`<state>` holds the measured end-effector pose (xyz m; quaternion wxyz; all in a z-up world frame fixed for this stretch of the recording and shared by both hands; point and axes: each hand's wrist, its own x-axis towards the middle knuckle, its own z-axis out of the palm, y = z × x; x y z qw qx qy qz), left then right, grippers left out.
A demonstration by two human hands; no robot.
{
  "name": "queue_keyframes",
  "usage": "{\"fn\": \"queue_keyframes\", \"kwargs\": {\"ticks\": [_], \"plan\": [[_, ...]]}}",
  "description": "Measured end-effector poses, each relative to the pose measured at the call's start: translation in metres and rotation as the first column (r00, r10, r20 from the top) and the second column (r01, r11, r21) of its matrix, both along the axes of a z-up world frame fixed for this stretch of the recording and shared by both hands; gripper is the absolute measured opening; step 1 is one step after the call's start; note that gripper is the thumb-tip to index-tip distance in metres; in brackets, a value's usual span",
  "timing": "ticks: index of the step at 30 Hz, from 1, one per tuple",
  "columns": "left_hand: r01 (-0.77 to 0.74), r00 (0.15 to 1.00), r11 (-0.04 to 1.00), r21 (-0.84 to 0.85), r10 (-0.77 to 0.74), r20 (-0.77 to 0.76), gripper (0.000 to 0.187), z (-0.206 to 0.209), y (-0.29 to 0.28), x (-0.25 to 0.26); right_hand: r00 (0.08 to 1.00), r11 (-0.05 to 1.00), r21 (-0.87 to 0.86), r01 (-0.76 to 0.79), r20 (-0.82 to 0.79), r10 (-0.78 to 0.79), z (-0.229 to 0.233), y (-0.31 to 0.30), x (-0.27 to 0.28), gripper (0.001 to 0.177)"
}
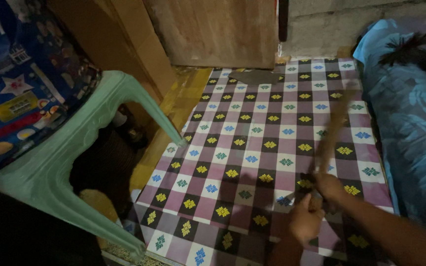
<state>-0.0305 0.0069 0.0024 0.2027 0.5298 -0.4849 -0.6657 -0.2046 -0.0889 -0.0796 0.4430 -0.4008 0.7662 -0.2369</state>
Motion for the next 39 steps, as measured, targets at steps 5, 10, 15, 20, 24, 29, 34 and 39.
{"fn": "queue_keyframes", "kwargs": {"ticks": [5,10,15,20,24,29,34,39], "plan": [[-0.232,0.942,0.949,0.215,0.274,-0.192,0.069,0.045,-0.007,-0.009,0.998,0.998,-0.007,-0.065,0.017,0.065,0.055,-0.044,0.028,0.061],[-0.223,0.930,0.931,0.288,0.292,-0.222,0.071,0.049,-0.015,-0.007,0.995,0.966,-0.255,-0.052,-0.099,0.028,0.045,-0.034,0.022,0.056],[-0.033,0.973,0.993,0.117,0.059,-0.223,0.070,-0.014,-0.007,-0.029,0.972,0.969,-0.087,0.231,0.072,-0.225,-0.014,0.004,-0.034,0.057],[-0.128,0.953,0.985,0.115,0.154,-0.262,0.072,-0.040,0.000,-0.051,0.988,0.981,-0.159,-0.110,-0.130,0.089,-0.039,-0.012,-0.050,0.051],[-0.282,0.880,0.946,0.160,0.321,-0.349,0.075,-0.007,-0.006,-0.060,0.978,0.878,-0.441,-0.185,-0.174,0.118,-0.006,-0.034,-0.028,0.053],[-0.201,0.905,0.977,0.077,0.215,-0.367,0.075,-0.003,-0.002,-0.049,0.982,0.966,-0.256,-0.031,-0.190,-0.019,0.004,-0.029,-0.040,0.046],[0.013,0.987,1.000,0.004,-0.012,-0.161,0.066,-0.021,-0.006,-0.060,0.984,0.956,-0.237,0.173,-0.003,-0.179,-0.036,-0.001,-0.071,0.038],[-0.174,0.949,0.971,0.164,0.210,-0.237,0.069,0.003,0.000,-0.068,0.999,0.983,-0.183,-0.023,0.023,0.028,-0.008,-0.022,-0.053,0.042]]}}
